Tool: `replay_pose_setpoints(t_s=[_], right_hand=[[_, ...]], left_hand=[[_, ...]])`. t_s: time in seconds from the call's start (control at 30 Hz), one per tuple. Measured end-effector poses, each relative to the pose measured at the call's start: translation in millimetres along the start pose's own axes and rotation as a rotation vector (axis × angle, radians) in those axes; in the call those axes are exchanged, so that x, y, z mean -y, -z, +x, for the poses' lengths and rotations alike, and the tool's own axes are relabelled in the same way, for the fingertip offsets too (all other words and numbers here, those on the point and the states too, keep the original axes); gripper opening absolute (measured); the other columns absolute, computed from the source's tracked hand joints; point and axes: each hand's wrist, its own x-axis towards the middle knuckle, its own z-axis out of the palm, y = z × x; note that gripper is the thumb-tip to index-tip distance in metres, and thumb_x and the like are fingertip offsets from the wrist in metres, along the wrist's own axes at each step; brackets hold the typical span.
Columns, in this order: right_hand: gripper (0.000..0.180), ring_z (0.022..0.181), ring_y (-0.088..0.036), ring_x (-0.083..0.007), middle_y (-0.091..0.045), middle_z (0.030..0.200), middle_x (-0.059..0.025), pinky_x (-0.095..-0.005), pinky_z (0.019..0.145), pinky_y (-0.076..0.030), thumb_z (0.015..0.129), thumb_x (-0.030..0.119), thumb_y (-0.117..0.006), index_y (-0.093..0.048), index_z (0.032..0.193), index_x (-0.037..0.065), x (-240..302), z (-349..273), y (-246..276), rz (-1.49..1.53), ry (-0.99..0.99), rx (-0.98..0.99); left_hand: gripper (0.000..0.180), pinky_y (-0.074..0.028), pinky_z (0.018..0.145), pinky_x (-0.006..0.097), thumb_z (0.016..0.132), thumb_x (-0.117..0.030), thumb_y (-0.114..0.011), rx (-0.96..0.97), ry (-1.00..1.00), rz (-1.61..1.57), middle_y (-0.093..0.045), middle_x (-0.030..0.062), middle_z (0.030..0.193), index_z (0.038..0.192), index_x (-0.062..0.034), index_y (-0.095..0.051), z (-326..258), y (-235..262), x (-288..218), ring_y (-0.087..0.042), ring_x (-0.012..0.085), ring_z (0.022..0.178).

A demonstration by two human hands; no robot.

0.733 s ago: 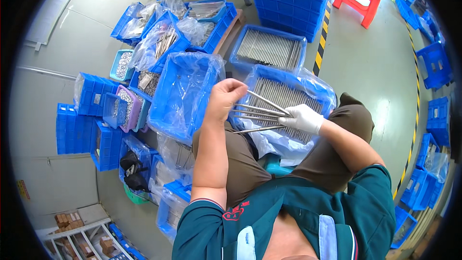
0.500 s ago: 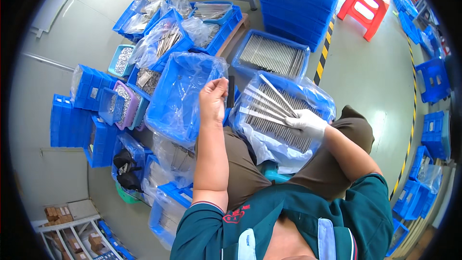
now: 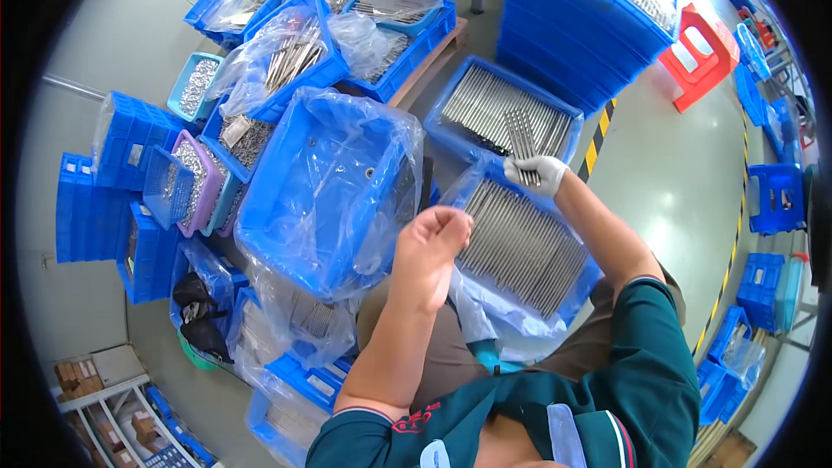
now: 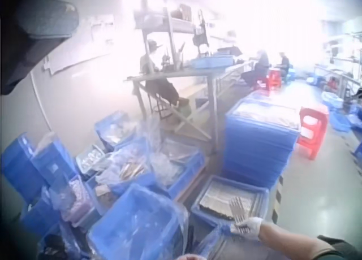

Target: The recorder is counting and sorting thin metal rods from blue industrial bins.

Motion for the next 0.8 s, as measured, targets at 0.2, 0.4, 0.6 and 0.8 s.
replay_pose_setpoints(t_s=[0.2,0.4,0.6,0.8], right_hand=[[0.025,0.098,-0.06,-0.027,-0.059,0.104,-0.016,-0.0363,0.087,-0.052,0.092,0.005,-0.045,-0.051,0.112,-0.007,42.3,114.3,0.8,0.092,0.06,-0.074],[0.026,0.099,-0.06,-0.0304,-0.058,0.105,-0.019,-0.0395,0.087,-0.052,0.091,0.002,-0.045,-0.047,0.113,-0.009,59.9,193.3,7.9,0.148,0.158,-0.094],[0.029,0.102,-0.058,-0.0335,-0.056,0.111,-0.0222,-0.0431,0.088,-0.052,0.092,0.003,-0.04,-0.043,0.117,-0.012,73.1,241.5,4.7,0.167,0.222,-0.047],[0.025,0.092,-0.061,-0.0366,-0.057,0.107,-0.0227,-0.0501,0.078,-0.054,0.092,0.007,-0.044,-0.043,0.111,-0.009,77.3,265.0,-2.3,-0.115,0.257,-0.31]], left_hand=[[0.021,-0.039,0.074,0.028,0.079,-0.014,-0.069,0.0,-0.019,-0.143,-0.058,0.0084,0.087,0.091,0.0007,-0.059,3.4,11.1,-17.7,-0.051,0.0162,0.08],[0.03,-0.033,0.064,0.03,0.078,-0.031,-0.07,-0.12,0.064,-0.065,-0.049,0.005,0.074,0.076,-0.0043,-0.055,14.8,8.4,-37.9,-0.043,0.0175,0.073],[0.031,-0.033,0.062,0.031,0.078,-0.032,-0.07,-0.147,0.126,-0.109,-0.051,0.0048,0.075,0.078,-0.0044,-0.057,22.1,16.6,-41.6,-0.043,0.0172,0.073],[0.031,-0.033,0.062,0.031,0.076,-0.032,-0.072,-0.153,0.162,-0.121,-0.053,0.0053,0.076,0.074,-0.0047,-0.059,26.5,18.2,-45.9,-0.044,0.0177,0.073]])
